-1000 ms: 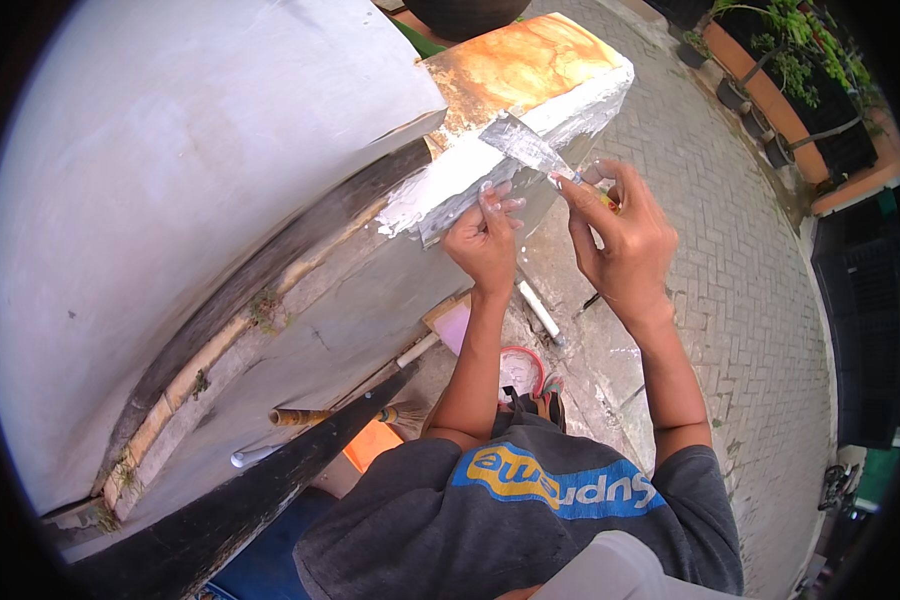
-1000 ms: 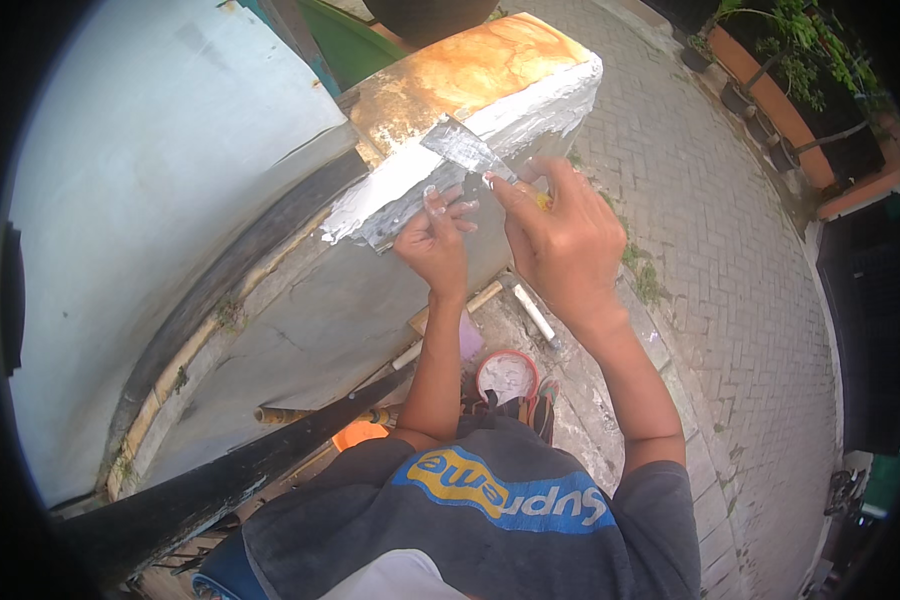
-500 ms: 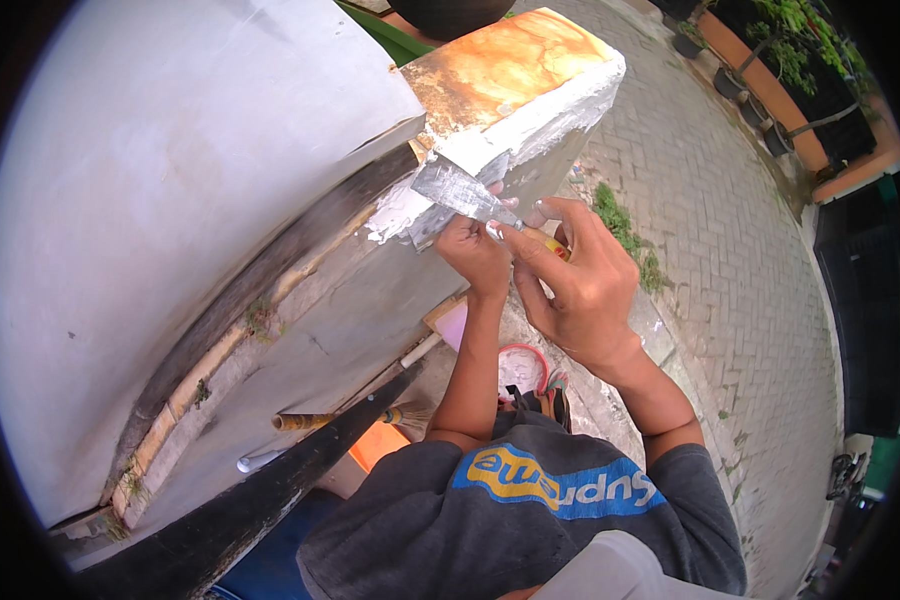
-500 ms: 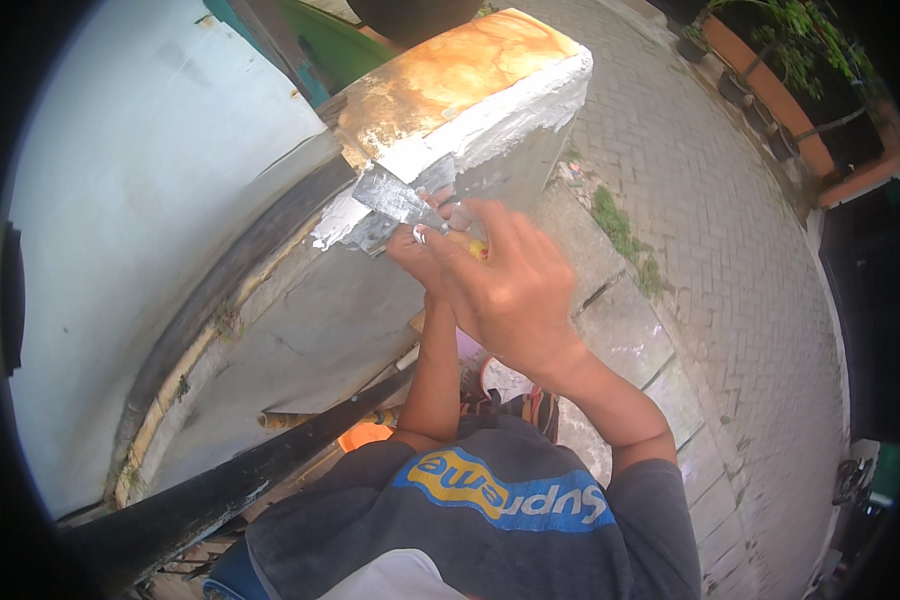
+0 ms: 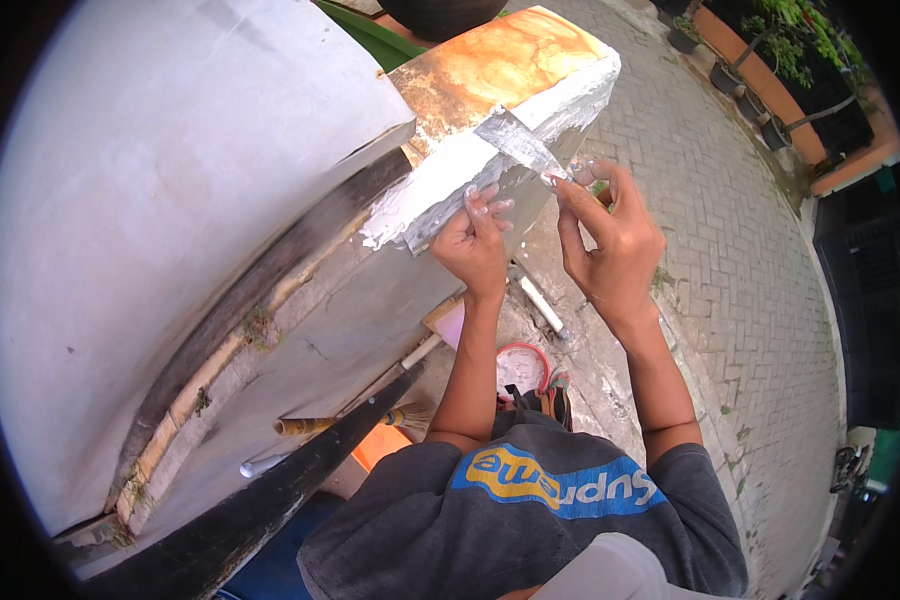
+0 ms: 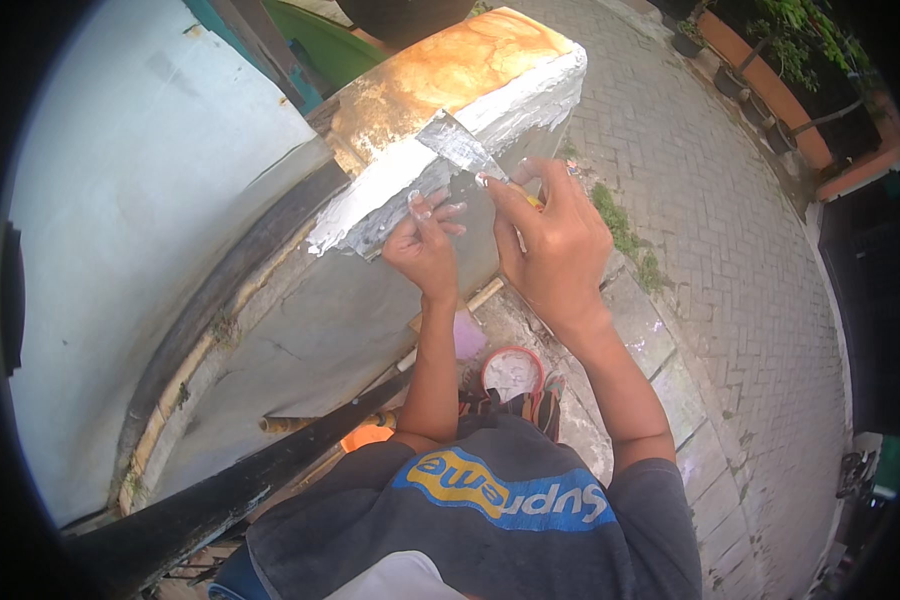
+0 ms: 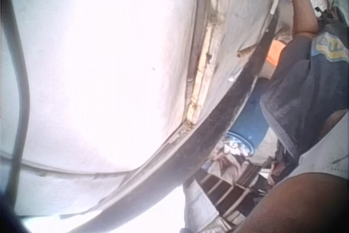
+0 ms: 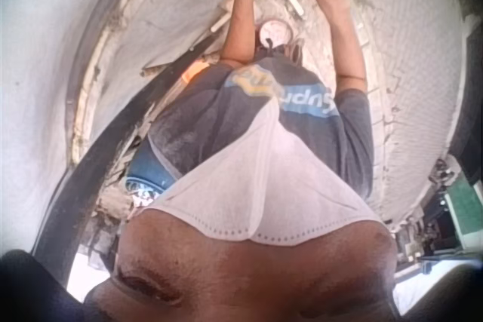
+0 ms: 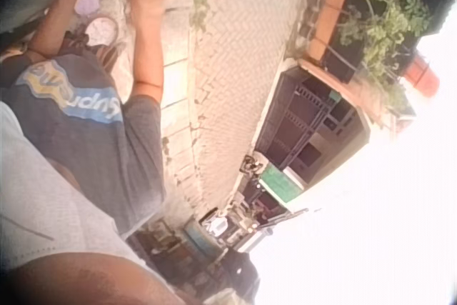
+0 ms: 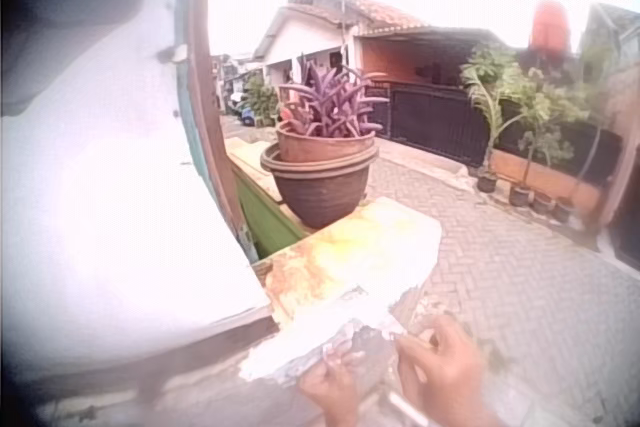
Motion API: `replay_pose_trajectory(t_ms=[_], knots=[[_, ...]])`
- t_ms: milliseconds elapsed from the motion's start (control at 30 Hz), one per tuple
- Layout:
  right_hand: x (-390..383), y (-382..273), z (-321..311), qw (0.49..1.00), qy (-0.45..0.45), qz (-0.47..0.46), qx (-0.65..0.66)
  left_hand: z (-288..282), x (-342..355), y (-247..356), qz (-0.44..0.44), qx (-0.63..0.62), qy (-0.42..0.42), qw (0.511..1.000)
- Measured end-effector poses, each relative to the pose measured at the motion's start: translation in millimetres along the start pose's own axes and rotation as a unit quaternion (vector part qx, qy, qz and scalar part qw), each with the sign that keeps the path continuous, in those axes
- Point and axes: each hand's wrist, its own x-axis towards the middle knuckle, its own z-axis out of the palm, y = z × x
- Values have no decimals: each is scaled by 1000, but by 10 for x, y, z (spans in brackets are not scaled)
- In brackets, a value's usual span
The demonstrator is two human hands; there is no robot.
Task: The person uses a putty knife to scoop white plaster from a bucket and applies it to a concrete wall, smoothing the surface with a trowel. The person repeatedly scoops and spreads the plaster along the wall's edge.
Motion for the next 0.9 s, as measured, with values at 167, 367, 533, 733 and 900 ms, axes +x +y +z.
replay_pose_trajectory(t_ms=[167,367,533,733,900], knots=[[35,-59,-42,1000,18,-13,-6,29,-3,54,-8,-6,12,1000],[-49,-276,-12,997,-3,-62,34,-96,8,-123,63,96,-8,993],[-53,-136,-7,999,-2,-48,1,76,-21,86,-3,7,37,999],[33,-31,-66,1000,10,-19,-11,91,-12,89,-28,-15,42,999],[-15,-243,-19,998,0,-38,40,8,-24,38,-9,80,11,997]])
